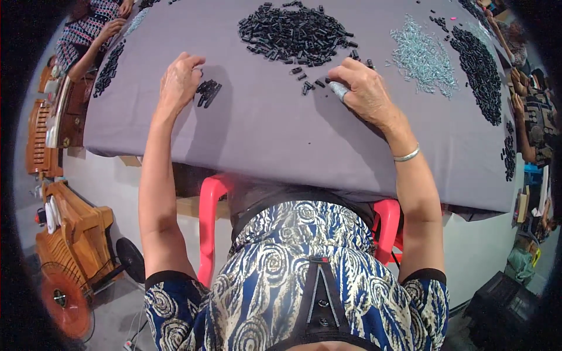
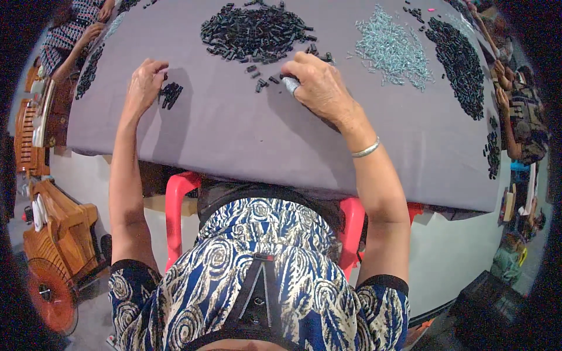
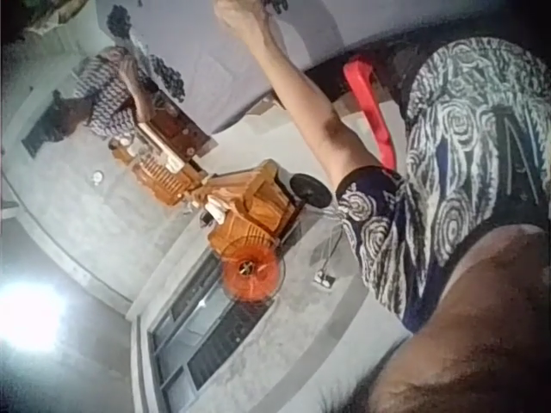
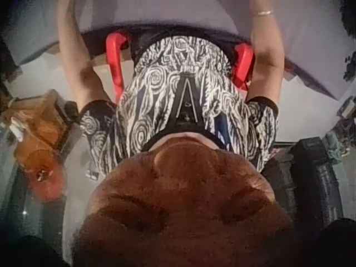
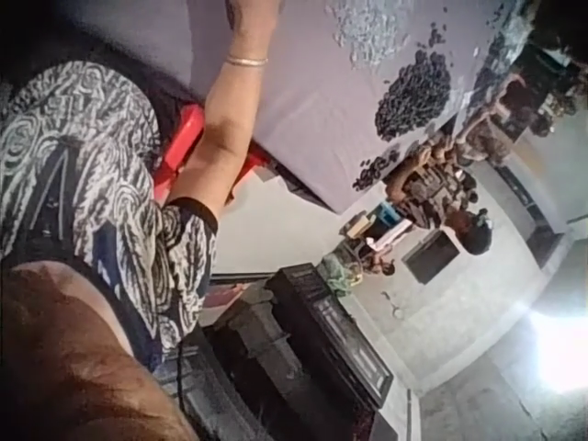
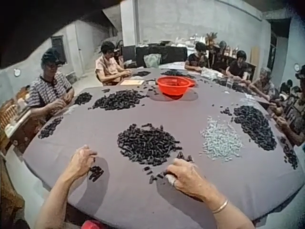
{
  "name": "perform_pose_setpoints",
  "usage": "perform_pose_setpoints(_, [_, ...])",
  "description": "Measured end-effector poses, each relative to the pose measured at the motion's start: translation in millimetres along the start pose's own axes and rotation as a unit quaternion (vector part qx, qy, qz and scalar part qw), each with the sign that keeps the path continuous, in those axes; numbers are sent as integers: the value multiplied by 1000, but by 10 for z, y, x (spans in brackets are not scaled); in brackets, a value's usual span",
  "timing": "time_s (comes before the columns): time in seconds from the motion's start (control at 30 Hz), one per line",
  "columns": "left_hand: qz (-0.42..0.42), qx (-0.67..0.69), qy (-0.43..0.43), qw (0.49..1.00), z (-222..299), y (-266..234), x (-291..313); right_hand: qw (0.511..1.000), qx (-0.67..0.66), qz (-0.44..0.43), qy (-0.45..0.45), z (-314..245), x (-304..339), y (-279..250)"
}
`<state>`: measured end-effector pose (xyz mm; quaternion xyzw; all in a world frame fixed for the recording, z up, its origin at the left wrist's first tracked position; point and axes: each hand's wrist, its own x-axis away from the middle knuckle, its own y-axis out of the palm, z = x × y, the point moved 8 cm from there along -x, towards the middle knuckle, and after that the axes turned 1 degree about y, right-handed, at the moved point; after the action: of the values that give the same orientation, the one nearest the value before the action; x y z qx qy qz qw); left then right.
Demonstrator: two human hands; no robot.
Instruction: Sorting small black components into a pile on a workbench.
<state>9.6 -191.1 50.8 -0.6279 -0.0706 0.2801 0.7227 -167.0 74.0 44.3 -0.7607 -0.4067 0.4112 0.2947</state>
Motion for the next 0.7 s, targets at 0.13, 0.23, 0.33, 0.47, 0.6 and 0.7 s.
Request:
perform_pose_setpoints(0.13, [133,168,95,972,464,-238,-10,998,54,-5,-9,-60,-25,44])
perform_pose_setpoints(0.23, [90,303,122,941,1098,-72,60,998,58,0,-1,-19,-23,37])
perform_pose_setpoints(0.33, [48,391,123,911,1545,188,187,1000,14,7,0,12,-24,51])
perform_pose_setpoints(0.47, [14,427,104,898,1821,386,240,987,-142,-2,69,97,-13,6])
perform_pose_setpoints(0.6, [51,436,152,886,1976,353,239,944,-294,-59,140,192,47,98])
perform_pose_setpoints(0.7, [77,414,180,889,1997,311,256,882,-379,-111,258,230,102,169])
